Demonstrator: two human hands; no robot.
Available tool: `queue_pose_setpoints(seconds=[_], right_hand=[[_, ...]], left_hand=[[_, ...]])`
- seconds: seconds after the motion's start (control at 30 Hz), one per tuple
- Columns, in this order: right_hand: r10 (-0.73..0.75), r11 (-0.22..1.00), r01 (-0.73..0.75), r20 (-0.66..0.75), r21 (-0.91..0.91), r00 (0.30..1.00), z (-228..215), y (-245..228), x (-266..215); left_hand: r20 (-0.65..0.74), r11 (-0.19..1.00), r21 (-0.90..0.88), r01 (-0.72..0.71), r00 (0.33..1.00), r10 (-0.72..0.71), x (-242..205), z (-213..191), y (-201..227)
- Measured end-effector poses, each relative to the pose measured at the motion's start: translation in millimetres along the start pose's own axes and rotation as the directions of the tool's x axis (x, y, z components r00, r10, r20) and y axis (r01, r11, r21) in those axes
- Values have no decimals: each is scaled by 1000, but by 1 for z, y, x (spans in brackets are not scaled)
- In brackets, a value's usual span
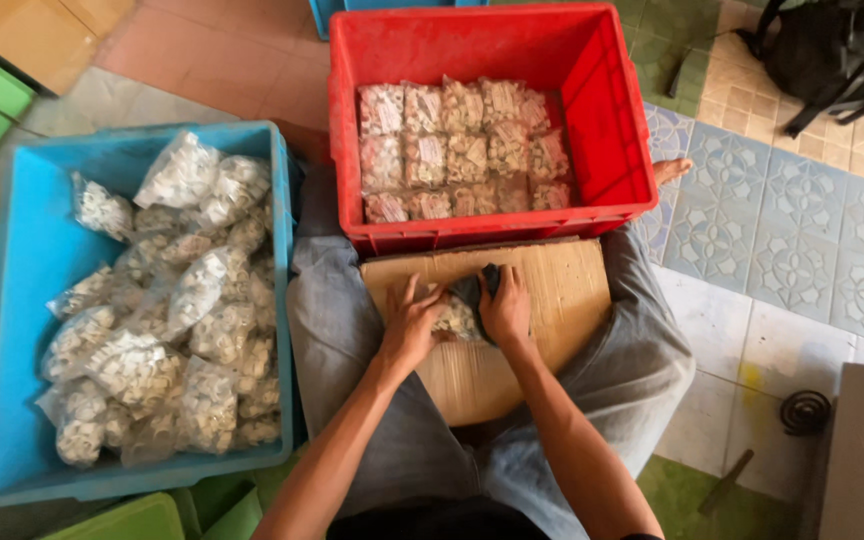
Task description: The person sorts bags of small white plastic components by picking them from a blue crate and arranging them into a red crate.
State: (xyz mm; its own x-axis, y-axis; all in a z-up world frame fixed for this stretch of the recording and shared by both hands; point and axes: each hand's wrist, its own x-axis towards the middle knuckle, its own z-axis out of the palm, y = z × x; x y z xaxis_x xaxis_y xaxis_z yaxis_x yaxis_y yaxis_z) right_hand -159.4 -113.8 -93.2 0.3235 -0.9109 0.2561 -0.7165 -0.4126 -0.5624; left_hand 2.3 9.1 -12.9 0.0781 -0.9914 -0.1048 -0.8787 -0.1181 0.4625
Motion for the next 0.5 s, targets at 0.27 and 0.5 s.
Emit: queue_pose_setpoints(seconds=[0.27,0.5], right_hand=[[-20,999,20,-4,51,1000,-14,9,-72],[-39,999,39,-14,2,999,3,-3,23]], left_hand=[[33,999,-4,-52,998,53,3,2,0],[48,999,-40,-1,999,3,2,2,1]])
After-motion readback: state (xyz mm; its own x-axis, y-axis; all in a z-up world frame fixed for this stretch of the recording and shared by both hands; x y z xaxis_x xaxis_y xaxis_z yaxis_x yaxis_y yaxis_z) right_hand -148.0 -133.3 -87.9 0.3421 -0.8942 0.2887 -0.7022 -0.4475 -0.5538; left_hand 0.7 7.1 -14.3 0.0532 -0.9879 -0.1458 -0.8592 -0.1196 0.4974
